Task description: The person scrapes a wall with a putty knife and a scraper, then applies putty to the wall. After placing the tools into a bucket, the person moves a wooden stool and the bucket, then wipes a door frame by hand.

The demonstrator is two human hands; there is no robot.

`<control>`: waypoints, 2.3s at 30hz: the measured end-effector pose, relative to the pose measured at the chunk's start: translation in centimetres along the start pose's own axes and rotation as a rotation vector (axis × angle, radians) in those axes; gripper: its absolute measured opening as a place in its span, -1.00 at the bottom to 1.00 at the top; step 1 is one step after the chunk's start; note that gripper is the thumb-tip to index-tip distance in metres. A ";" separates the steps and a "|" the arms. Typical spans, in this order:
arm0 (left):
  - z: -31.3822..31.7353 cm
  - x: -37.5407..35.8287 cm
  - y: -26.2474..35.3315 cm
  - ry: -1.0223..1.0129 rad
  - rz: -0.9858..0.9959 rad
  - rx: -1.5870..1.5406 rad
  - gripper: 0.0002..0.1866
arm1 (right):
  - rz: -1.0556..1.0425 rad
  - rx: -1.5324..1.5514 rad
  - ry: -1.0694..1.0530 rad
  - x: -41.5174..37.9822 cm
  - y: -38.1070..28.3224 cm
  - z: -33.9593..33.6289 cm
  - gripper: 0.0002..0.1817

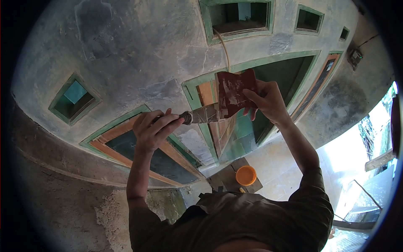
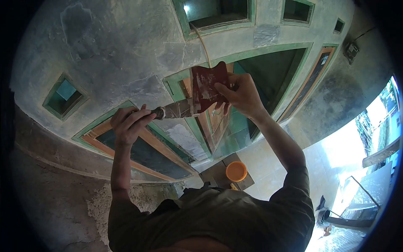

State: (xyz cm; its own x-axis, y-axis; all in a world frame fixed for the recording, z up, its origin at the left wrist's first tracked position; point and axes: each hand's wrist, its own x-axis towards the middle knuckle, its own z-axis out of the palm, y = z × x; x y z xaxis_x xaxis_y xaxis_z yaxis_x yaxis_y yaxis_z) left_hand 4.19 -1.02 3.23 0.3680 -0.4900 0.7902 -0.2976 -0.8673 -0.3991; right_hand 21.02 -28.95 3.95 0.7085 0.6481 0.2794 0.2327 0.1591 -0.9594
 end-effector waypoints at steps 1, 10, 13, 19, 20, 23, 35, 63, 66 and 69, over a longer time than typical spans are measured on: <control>-0.2 -0.1 0.0 -0.007 -0.002 -0.007 -0.69 | -0.026 -0.004 0.010 -0.1 0.2 -0.1 -0.76; 0.0 -0.1 0.1 -0.019 -0.031 -0.019 -0.68 | -0.068 0.077 0.057 -0.6 -0.1 -0.3 -0.77; 0.1 0.1 0.3 -0.026 -0.039 -0.031 -0.69 | -0.048 0.076 0.039 -0.8 0.1 0.3 -0.78; -0.1 0.2 0.2 -0.018 -0.035 -0.015 -0.71 | -0.094 -0.015 0.046 -0.6 1.0 -0.1 -0.79; -0.1 0.2 0.1 -0.021 -0.036 -0.019 -0.71 | -0.091 -0.033 0.058 -0.6 1.0 -0.3 -0.79; 0.2 0.0 0.1 -0.005 -0.042 -0.028 -0.71 | -0.097 0.024 0.044 -0.7 0.5 -0.5 -0.79; 0.4 0.0 0.3 0.025 -0.039 -0.050 -0.73 | -0.077 0.044 0.044 -0.1 0.6 -0.4 -0.78; 1.0 -5.6 4.2 -0.004 -0.634 -0.397 -0.63 | 0.545 1.952 -0.047 -3.8 10.8 2.8 -0.64; 1.2 -5.4 6.3 -0.042 -0.857 -0.507 -0.65 | 0.603 2.121 -0.040 -4.7 11.2 4.1 -0.69; 1.7 -5.2 8.0 -0.086 -0.981 -0.678 -0.62 | 0.576 2.161 -0.043 -5.7 11.9 5.3 -0.67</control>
State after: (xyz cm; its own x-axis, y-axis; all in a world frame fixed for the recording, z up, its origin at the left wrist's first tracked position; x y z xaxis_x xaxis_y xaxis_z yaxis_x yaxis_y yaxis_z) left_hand 1.41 -5.56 -4.81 0.7479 0.3285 0.5768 -0.2514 -0.6640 0.7042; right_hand 16.25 -26.82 -9.22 0.3940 0.9166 0.0680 -0.8093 0.3109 0.4984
